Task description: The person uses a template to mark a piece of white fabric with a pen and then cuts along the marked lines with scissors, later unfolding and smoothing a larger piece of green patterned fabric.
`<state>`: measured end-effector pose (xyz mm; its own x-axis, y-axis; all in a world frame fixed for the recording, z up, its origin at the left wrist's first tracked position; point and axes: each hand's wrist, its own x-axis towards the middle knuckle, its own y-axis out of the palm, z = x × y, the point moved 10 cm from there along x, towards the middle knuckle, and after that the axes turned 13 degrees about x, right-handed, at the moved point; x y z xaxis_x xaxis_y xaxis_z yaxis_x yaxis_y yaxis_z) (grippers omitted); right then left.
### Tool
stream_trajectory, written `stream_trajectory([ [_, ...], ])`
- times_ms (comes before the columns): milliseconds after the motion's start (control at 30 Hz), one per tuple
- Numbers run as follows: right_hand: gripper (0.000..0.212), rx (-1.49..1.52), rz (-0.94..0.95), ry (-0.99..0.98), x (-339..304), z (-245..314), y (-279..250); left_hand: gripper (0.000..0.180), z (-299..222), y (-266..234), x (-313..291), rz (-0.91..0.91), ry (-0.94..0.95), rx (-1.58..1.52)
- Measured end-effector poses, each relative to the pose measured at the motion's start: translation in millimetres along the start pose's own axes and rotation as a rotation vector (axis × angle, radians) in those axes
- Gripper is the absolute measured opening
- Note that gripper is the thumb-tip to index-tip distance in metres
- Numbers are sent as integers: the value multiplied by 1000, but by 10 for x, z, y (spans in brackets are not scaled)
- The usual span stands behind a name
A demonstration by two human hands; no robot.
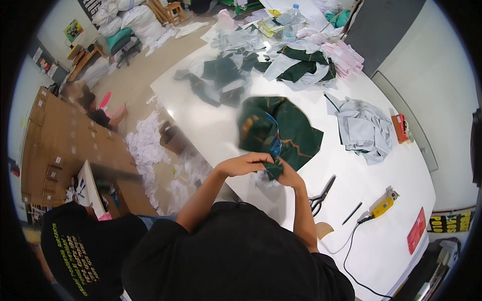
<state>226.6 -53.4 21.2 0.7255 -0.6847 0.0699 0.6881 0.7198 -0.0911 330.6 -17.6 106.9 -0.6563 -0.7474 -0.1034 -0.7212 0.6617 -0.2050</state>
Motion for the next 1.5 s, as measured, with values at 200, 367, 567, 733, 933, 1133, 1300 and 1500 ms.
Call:
stream_trajectory([
  [200, 39, -334, 302, 468, -20, -105, -83, 24, 697, -752, -393, -241, -212, 70],
  [367, 43, -513, 88, 306, 696, 161, -1241, 30, 1241, -1259, -564, -238, -326, 40],
  [567, 54, -877, -828, -193, 1682, 2167, -2531, 30, 1482, -1982, -410, -310, -233, 54],
  [733, 65, -1040, -806, -257, 2279, 2158, -2034, 27, 1735, -2572, -454, -301, -257, -2],
  [933, 67, -827, -629, 419, 1402, -903, -1034, 23, 1678, -3458, -65, -387, -53, -72],
  [1133, 60, -844, -827, 526, 941, -841, 373, 17, 1324, -5033, 851, -634, 89, 44],
  [1300, 60, -930, -919, 582, 1207, -756, 374, 34, 1945, -6562, 1685, -1018, -85, 547],
  [1500, 60, -972, -975, 623, 1147, -740, 347, 50, 2347, -6702, 2281, -900, -432, 1068],
])
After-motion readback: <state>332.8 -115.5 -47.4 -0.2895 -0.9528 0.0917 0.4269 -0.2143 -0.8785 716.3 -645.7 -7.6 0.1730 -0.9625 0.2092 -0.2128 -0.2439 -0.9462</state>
